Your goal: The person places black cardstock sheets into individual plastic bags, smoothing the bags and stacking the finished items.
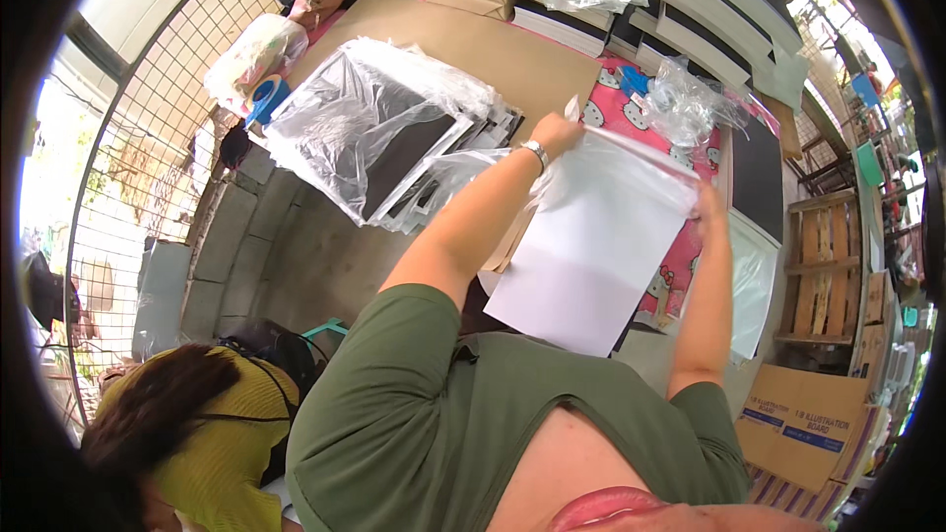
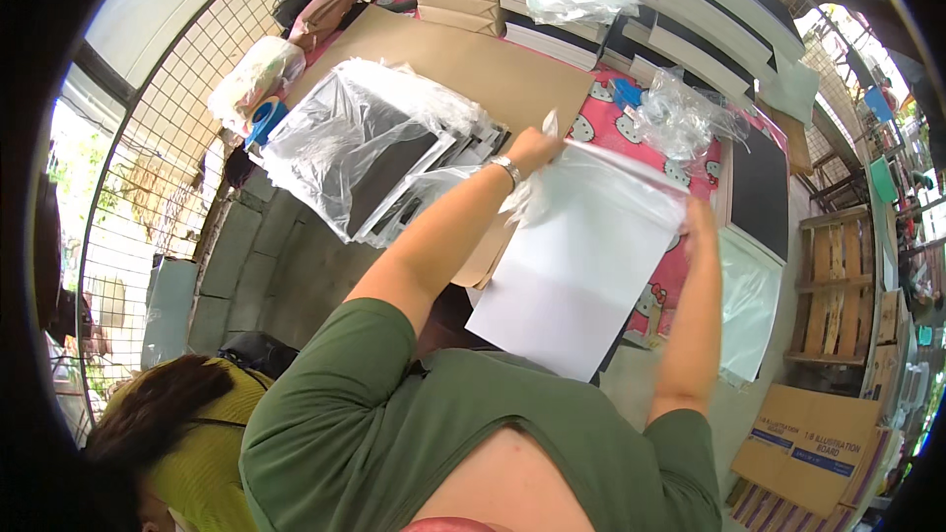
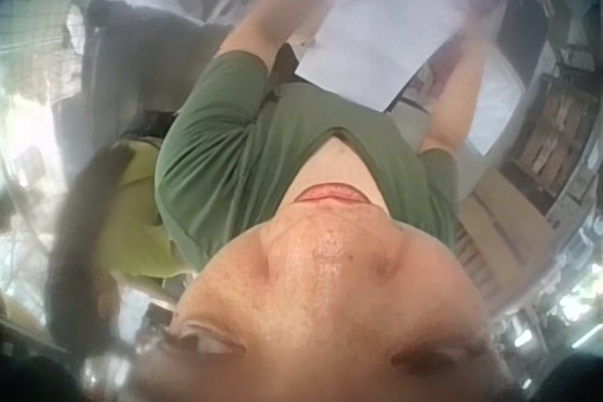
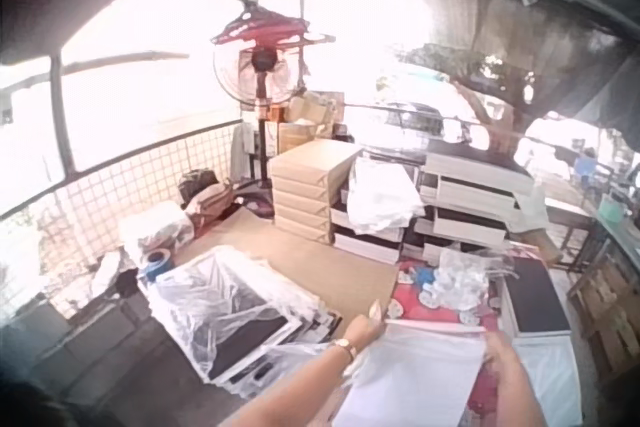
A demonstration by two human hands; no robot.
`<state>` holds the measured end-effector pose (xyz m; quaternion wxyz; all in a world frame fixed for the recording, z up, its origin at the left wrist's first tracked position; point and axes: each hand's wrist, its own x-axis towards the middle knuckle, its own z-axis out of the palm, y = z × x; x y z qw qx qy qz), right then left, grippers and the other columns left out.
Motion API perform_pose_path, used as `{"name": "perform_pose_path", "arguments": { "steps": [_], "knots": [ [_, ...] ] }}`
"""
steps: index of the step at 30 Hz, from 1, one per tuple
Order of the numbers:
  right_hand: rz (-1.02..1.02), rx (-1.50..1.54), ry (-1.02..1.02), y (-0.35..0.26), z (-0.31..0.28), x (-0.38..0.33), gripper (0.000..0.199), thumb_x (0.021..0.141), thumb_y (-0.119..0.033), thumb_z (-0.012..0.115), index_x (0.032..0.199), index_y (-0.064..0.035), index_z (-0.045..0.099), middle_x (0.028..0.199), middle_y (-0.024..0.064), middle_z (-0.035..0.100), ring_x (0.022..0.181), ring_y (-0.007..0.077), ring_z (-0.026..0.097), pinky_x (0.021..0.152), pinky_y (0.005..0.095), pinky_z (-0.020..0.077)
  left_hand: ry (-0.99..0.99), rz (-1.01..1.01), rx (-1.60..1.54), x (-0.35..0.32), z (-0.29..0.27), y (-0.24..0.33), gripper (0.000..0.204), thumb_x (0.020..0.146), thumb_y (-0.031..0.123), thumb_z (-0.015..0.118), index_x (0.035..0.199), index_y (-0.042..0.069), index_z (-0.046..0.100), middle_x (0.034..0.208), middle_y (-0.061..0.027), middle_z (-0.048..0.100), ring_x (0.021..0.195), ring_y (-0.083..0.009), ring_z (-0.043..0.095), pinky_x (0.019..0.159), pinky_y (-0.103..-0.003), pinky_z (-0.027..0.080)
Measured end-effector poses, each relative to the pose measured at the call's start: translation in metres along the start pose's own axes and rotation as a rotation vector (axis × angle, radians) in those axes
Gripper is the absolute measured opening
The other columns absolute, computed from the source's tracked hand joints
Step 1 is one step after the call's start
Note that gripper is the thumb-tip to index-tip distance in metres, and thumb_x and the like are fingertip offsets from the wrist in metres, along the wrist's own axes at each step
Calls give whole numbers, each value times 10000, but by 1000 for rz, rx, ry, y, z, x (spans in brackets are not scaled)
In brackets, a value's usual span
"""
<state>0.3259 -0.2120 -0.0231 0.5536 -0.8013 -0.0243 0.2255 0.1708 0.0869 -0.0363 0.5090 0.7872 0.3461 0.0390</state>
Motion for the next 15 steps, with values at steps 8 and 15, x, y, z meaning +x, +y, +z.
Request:
{"name": "perform_pose_path", "arguments": {
  "steps": [8,15],
  "knots": [
    [-315,330,-288,-150,-34,-150,244,817,-170,514,1004,-39,598,967,54,616,850,126,585,728,252,470,-162,288,-127,-140,-157,137,339,764,250,637,914,-46,567,764,-92,599,653,-160,584,551,-301,471],
    [-405,514,-486,-134,-39,-169,320,829,-124,530,1124,-1,518,1040,78,598,901,145,598,774,271,505,-368,98,-324,-180,-187,126,306,789,214,626,938,-46,564,841,-122,618,678,-161,606,588,-306,525]
  ]
}}
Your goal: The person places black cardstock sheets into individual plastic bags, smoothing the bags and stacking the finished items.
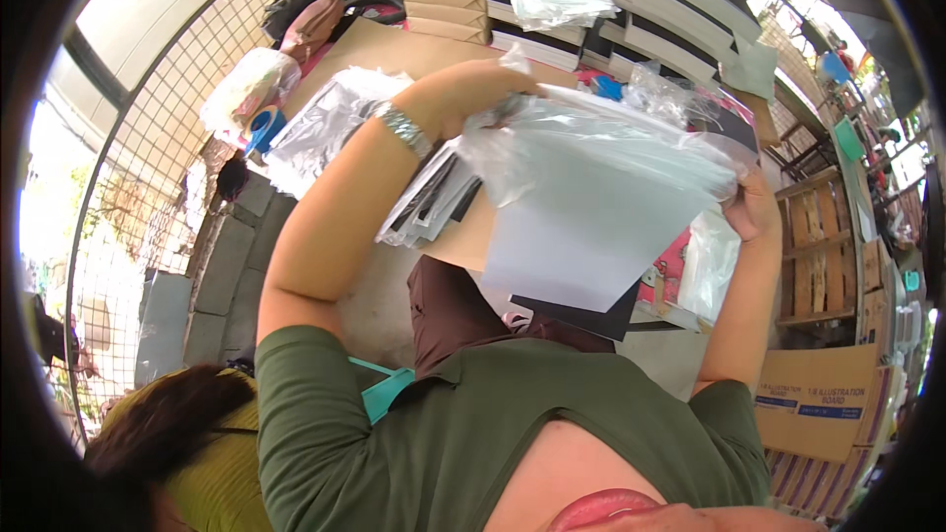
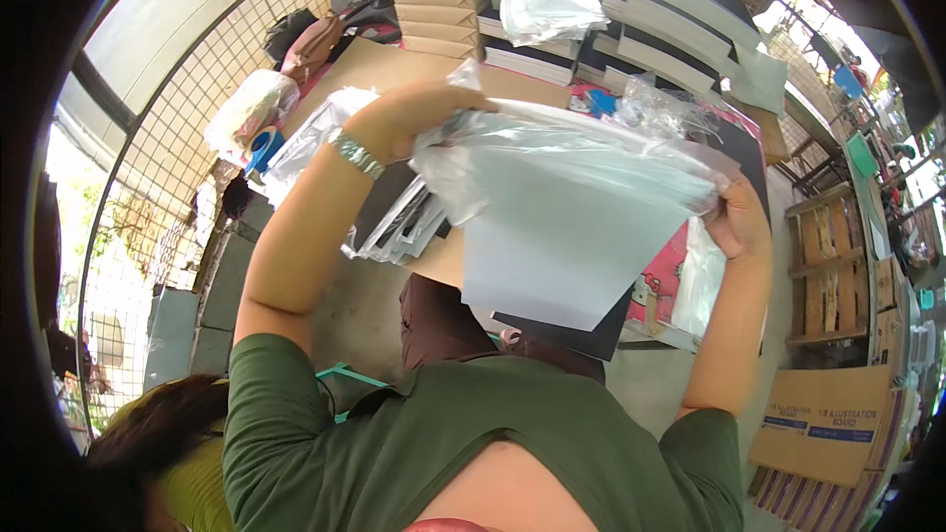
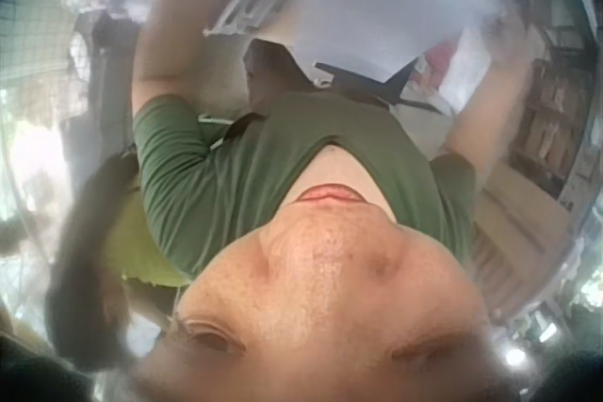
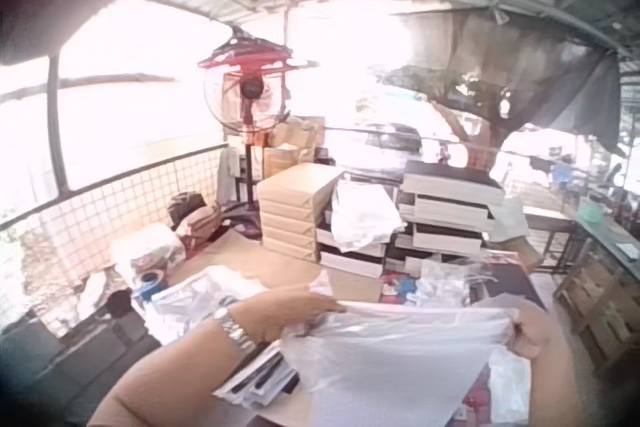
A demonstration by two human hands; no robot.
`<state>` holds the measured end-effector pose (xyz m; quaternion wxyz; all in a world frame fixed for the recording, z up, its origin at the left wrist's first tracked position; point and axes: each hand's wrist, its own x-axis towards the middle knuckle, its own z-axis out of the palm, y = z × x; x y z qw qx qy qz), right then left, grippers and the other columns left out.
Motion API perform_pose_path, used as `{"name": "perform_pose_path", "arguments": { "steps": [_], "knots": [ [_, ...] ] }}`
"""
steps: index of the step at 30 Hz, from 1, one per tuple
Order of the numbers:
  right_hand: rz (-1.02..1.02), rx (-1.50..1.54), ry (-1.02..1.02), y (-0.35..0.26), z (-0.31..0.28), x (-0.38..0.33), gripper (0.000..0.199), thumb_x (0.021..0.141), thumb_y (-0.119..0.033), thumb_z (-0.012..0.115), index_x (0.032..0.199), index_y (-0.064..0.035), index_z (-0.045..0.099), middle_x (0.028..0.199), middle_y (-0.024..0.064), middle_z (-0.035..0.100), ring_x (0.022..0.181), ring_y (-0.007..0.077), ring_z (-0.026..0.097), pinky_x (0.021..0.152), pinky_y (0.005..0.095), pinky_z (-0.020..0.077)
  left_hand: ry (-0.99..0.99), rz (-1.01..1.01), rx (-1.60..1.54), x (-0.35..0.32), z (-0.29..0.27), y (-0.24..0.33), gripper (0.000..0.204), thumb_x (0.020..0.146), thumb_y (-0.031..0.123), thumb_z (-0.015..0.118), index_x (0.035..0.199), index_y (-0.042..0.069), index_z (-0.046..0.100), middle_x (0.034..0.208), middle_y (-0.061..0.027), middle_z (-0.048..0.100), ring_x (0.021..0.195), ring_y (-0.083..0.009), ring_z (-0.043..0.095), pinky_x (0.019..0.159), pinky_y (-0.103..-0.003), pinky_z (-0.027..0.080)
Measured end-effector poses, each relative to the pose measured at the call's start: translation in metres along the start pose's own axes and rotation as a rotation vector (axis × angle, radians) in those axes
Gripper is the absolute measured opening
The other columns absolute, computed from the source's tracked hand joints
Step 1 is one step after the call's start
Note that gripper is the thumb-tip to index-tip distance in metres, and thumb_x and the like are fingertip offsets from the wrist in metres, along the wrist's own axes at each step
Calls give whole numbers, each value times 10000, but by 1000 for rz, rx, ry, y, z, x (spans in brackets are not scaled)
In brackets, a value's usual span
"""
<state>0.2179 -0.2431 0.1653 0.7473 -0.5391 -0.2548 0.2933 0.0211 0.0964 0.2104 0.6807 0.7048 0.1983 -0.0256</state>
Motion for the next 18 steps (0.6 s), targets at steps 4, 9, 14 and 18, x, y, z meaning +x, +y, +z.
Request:
{"name": "perform_pose_path", "arguments": {
  "steps": [4,9,14,18],
  "knots": [
    [-70,-10,-71,-32,44,-7,400,796,-178,630,1123,15,504,1022,85,606,865,134,616,724,235,526,-54,-77,-417,-13,-18,-6,266,828,159,571,986,-54,552,878,-148,629,698,-185,632,595,-323,548],
    [-9,-237,20,-30,28,8,366,823,-196,609,1111,9,510,1015,85,607,861,124,614,730,245,530,-73,-66,-359,-14,-16,3,216,822,165,572,958,-2,594,764,-67,614,545,-111,563,498,-244,508],
    [83,244,36,40,4,6,347,830,-98,565,1150,16,492,1058,104,597,940,179,606,808,287,520,-144,-152,-467,29,-28,-67,202,855,154,511,927,-21,580,817,-108,630,663,-159,625,601,-303,549],
    [43,322,22,47,11,-16,364,831,-108,575,1158,21,478,1109,114,576,979,197,593,830,301,517,-251,-157,-445,13,-29,-70,198,872,161,493,939,-3,581,842,-84,618,677,-138,614,610,-293,544]
  ]
}}
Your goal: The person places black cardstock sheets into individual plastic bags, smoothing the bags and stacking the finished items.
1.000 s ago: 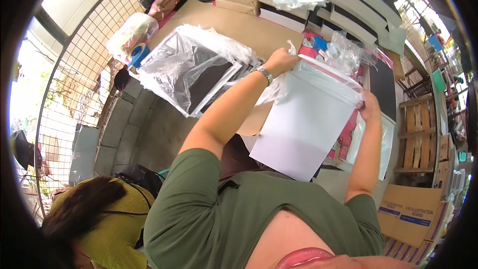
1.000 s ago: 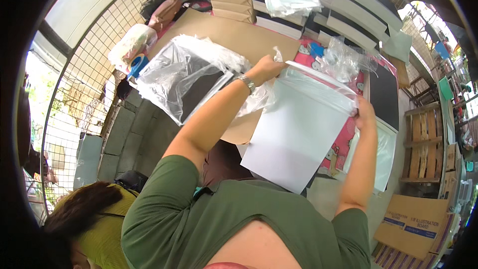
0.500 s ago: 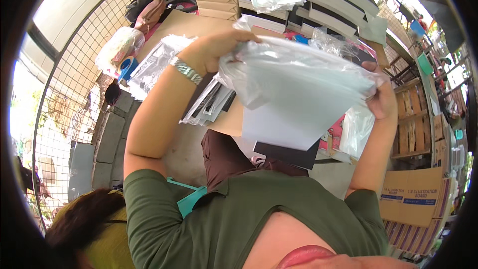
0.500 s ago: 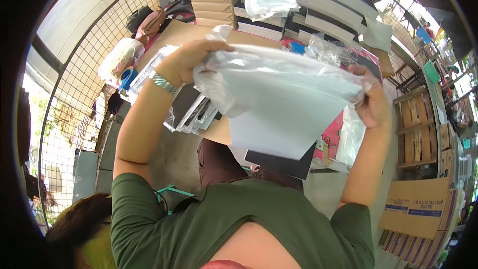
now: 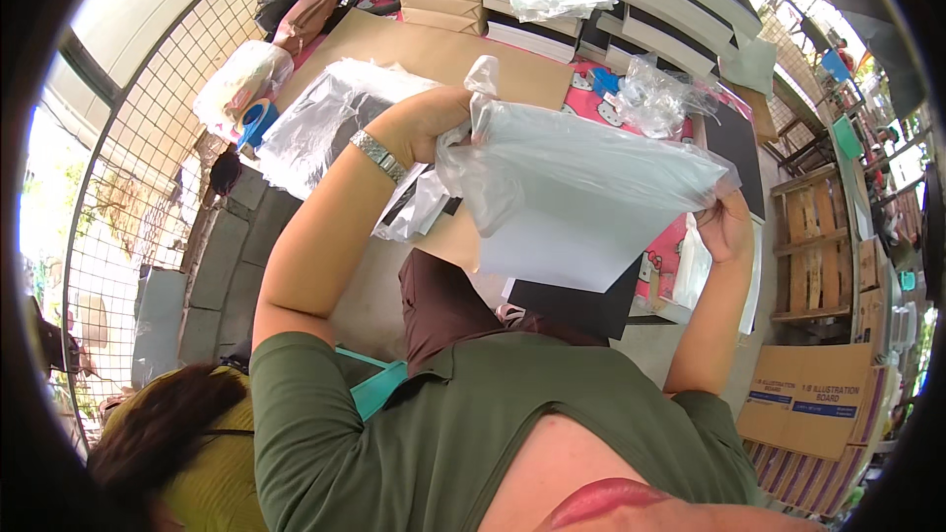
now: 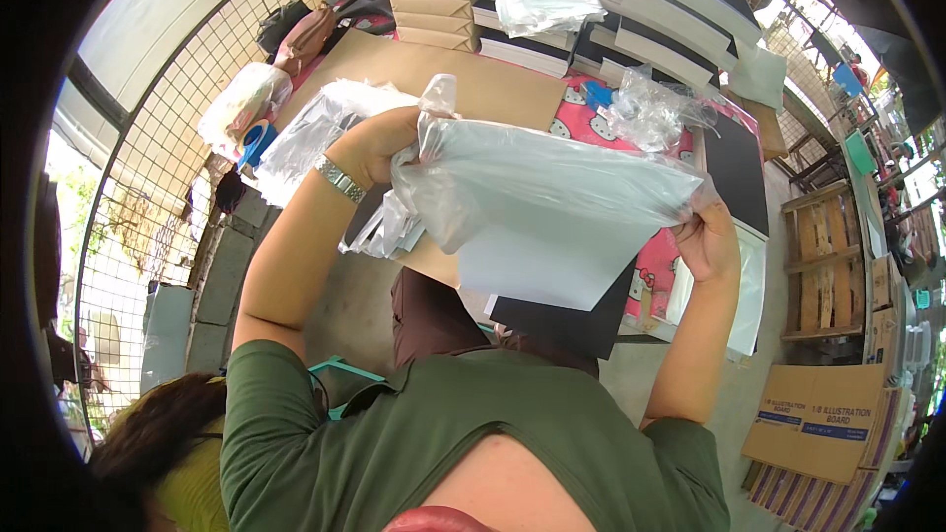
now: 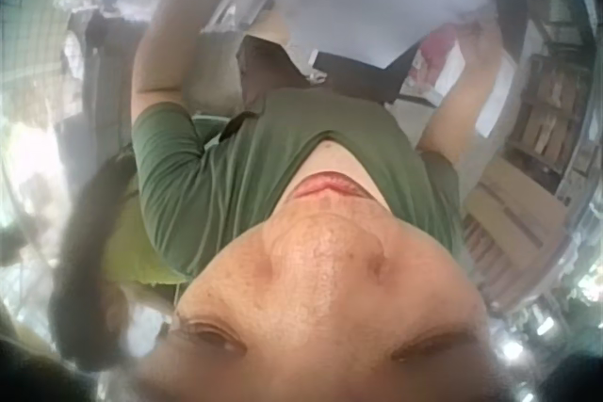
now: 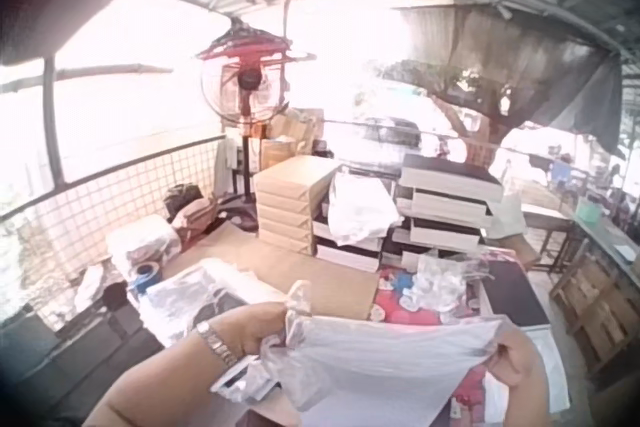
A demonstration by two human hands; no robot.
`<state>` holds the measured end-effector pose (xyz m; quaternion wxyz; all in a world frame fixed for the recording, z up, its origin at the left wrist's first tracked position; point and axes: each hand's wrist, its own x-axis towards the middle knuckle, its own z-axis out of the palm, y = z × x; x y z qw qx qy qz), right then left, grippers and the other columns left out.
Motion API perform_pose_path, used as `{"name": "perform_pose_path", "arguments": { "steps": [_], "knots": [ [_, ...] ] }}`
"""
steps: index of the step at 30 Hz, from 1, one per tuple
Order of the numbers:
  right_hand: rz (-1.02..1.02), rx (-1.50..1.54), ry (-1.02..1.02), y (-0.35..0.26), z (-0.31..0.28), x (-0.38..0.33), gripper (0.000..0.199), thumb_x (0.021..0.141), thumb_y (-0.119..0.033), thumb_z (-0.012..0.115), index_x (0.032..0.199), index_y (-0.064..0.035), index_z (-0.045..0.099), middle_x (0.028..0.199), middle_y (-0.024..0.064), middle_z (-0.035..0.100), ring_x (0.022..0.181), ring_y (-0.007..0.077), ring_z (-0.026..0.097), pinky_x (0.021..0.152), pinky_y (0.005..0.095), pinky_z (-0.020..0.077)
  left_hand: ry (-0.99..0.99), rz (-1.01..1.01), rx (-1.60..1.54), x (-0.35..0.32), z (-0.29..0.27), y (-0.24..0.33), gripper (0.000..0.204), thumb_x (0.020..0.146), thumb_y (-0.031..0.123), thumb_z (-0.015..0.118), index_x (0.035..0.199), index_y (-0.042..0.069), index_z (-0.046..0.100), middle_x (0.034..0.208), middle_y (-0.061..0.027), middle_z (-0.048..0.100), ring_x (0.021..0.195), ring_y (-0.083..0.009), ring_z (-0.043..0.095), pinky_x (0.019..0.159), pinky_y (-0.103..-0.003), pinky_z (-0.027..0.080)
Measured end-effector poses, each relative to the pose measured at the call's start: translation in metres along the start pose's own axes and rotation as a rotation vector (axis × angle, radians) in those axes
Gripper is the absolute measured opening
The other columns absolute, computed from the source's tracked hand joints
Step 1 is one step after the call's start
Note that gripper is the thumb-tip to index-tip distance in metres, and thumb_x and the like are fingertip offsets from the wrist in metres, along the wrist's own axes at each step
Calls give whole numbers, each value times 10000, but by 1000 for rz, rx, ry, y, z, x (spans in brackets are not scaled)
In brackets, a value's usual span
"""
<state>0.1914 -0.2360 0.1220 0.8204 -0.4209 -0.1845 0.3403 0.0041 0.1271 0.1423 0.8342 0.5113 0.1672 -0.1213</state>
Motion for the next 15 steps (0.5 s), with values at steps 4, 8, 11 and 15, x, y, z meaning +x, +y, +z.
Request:
{"name": "perform_pose_path", "arguments": {
  "steps": [4,8,11,15],
  "knots": [
    [-109,59,15,0,-22,-18,351,829,-121,585,1132,19,478,1114,128,561,994,211,587,855,319,514,89,65,102,-25,36,6,190,875,136,491,971,-2,578,858,-83,620,687,-127,616,615,-279,545],
    [-141,-106,-35,-29,21,-25,286,836,-121,553,1089,1,497,1067,97,580,930,176,599,803,283,521,3,108,34,-49,53,17,175,858,81,502,989,-7,578,849,-74,615,657,-119,606,586,-253,532],
    [-13,-102,28,-7,-14,-15,296,847,-106,521,1116,11,491,1044,84,597,920,164,609,802,303,522,-39,20,41,-17,33,-5,163,838,68,495,954,-5,583,805,-59,603,627,-109,593,568,-239,526],
    [103,44,200,38,-43,-32,318,840,-115,505,1140,-12,493,1056,80,605,970,182,591,841,311,491,18,-86,117,12,-4,-63,78,791,106,532,759,62,588,688,-19,567,531,-83,510,426,-221,418]
  ]
}}
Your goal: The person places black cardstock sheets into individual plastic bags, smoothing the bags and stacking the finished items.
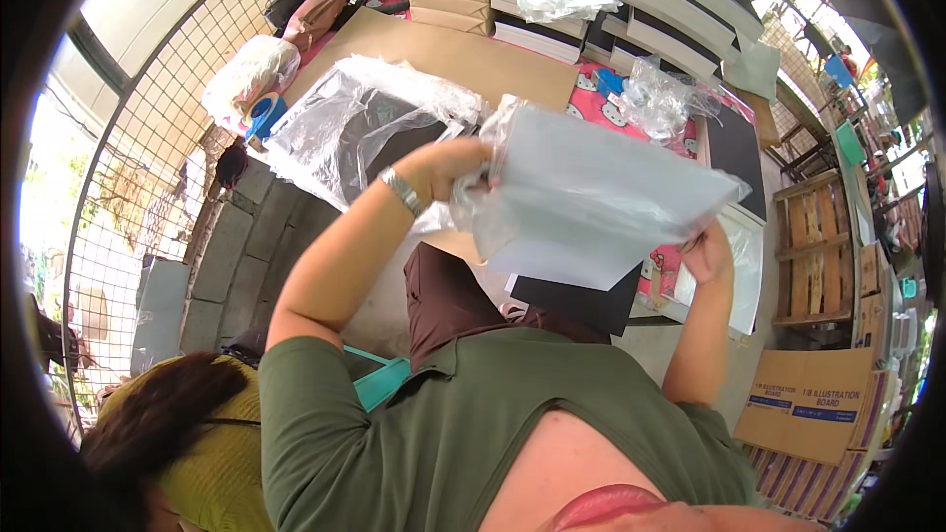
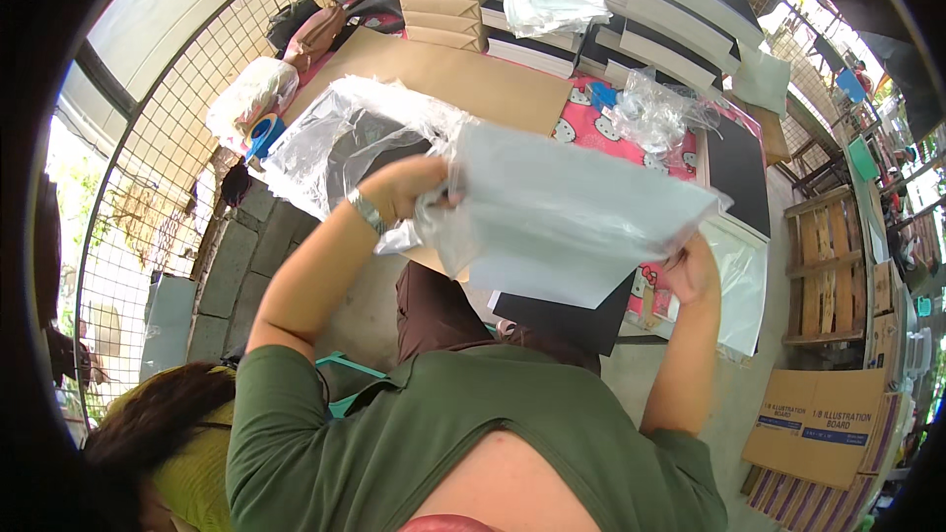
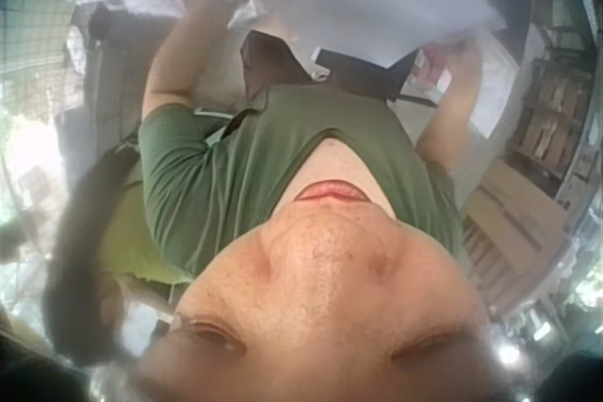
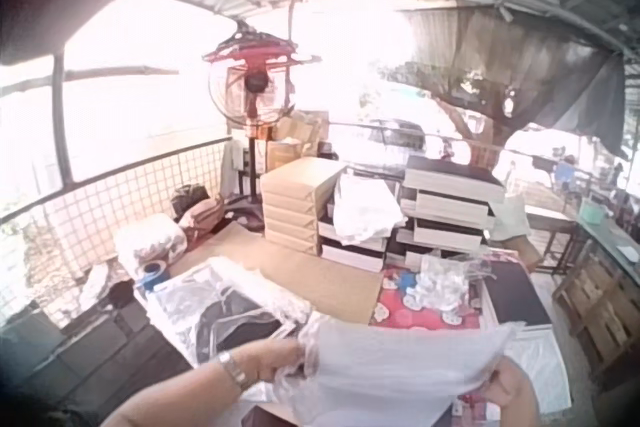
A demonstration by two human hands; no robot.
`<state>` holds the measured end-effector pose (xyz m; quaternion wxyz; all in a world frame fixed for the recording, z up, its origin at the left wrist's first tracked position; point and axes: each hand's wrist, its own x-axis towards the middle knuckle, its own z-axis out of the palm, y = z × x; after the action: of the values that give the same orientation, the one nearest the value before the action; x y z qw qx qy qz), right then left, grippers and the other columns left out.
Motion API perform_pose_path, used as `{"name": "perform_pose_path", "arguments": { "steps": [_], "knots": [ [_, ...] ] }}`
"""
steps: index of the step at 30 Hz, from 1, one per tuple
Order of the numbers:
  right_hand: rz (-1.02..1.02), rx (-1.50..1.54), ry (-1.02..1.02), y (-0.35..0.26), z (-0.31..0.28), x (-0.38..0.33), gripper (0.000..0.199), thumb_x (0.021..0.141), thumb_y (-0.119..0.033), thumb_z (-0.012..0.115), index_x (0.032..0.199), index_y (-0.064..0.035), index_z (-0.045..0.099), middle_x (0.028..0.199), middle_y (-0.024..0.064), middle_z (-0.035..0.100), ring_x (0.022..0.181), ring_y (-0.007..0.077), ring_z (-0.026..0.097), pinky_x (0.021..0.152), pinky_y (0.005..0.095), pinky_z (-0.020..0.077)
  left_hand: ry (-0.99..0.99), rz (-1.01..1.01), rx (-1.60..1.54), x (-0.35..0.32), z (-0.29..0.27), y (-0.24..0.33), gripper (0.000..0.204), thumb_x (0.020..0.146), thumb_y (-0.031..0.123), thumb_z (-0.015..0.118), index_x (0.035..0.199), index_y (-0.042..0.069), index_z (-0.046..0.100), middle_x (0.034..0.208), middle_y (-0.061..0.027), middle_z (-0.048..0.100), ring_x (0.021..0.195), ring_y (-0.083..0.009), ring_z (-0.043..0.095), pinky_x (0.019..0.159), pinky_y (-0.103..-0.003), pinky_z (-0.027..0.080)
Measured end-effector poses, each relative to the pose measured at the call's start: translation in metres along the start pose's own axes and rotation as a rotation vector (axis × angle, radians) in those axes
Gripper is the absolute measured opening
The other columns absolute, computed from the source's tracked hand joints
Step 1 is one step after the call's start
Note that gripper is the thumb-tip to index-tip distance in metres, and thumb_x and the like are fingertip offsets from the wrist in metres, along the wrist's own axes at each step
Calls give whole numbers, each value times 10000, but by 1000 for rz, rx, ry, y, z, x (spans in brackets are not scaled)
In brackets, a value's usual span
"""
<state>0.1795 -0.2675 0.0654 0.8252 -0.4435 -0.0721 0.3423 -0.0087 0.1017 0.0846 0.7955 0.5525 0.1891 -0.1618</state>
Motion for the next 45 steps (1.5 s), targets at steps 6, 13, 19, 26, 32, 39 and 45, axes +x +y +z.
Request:
{"name": "perform_pose_path", "arguments": {
  "steps": [6,13,19,26,32,39,45],
  "knots": [
    [222,40,91,95,-49,-14,307,821,-48,501,1128,-44,513,1007,56,611,938,176,580,787,313,485,149,-105,-182,38,-31,-149,122,848,178,543,899,95,616,726,26,551,562,-66,465,471,-204,374],
    [10,-357,-15,149,-119,-24,263,853,-46,469,1106,-40,541,1036,60,601,917,169,569,800,310,450,424,86,-451,24,13,-242,196,859,262,597,950,88,600,724,28,536,568,-75,456,504,-233,375],
    [140,-829,36,178,-76,-61,331,828,-163,603,1098,15,535,974,80,617,853,142,555,775,295,445,550,-136,-88,9,24,-279,514,761,318,708,1074,-52,539,1009,-144,607,885,-203,590,761,-339,485],
    [152,-950,-73,182,-72,-118,329,840,-140,602,1129,-10,512,927,99,624,820,154,585,729,298,477,214,-29,92,-73,50,-251,397,806,274,672,1105,33,571,1002,-56,619,864,-162,561,796,-295,449],
    [116,-598,-44,156,7,-115,293,859,-139,580,1105,-5,491,886,117,624,696,186,600,669,300,493,386,116,411,-85,-4,-227,353,790,322,672,990,36,614,808,-58,645,692,-161,570,692,-324,470],
    [-582,-1380,-213,73,110,-13,120,877,-82,484,934,21,510,618,121,605,603,257,622,585,341,461,1248,215,1095,-114,-108,-139,724,709,435,679,1292,101,410,1373,-105,370,1089,-326,517,858,-404,450],
    [-412,-874,-348,85,200,113,334,886,-123,507,1197,-3,478,788,94,624,564,158,598,552,276,493,1009,278,1297,-71,-126,-174,395,712,145,613,1106,158,589,1240,30,514,906,-256,608,754,-369,497]
  ]
}}
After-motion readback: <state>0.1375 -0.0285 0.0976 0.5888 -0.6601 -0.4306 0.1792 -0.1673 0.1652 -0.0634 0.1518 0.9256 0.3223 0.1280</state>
